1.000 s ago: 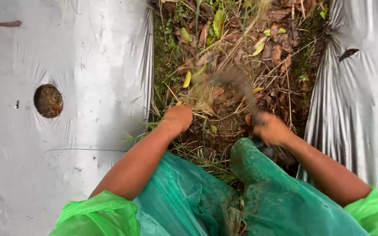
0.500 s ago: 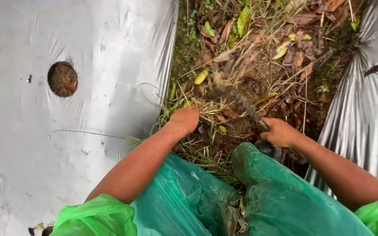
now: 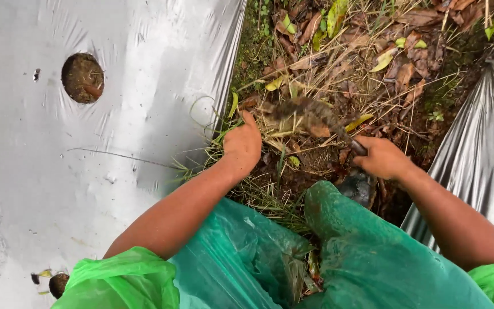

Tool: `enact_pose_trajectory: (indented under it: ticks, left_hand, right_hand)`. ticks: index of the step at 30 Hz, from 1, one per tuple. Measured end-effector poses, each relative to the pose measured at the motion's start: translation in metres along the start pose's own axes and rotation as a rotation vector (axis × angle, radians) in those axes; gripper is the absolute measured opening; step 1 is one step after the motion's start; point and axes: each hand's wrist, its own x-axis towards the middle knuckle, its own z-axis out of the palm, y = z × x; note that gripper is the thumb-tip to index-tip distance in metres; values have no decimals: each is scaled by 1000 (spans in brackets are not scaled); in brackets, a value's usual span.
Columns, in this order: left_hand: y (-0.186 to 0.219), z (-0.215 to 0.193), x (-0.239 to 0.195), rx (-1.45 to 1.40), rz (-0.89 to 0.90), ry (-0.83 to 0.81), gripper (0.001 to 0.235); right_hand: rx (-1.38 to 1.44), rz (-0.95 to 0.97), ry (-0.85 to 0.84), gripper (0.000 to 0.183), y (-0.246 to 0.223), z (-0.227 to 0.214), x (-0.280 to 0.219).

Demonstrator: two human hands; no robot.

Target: Using a sickle to cut and clear weeds and grass from a garden bed lined with plastic mulch.

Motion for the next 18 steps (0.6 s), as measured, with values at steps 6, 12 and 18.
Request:
enact_pose_trajectory:
  ticks: [6,12,18]
  left_hand:
    - [6,-20,-9,149,-4,-14,68]
    - [7,-23,1,459,-14,-127,66]
    - [-7,-51,-13,-363,-246,-347,17]
  right_hand:
    - [-127,-158,347,27,-1,-20,19]
    - [95,-1,223,15,-63,-21,18]
    - [-576,-89,-29,16,-11,-30,47]
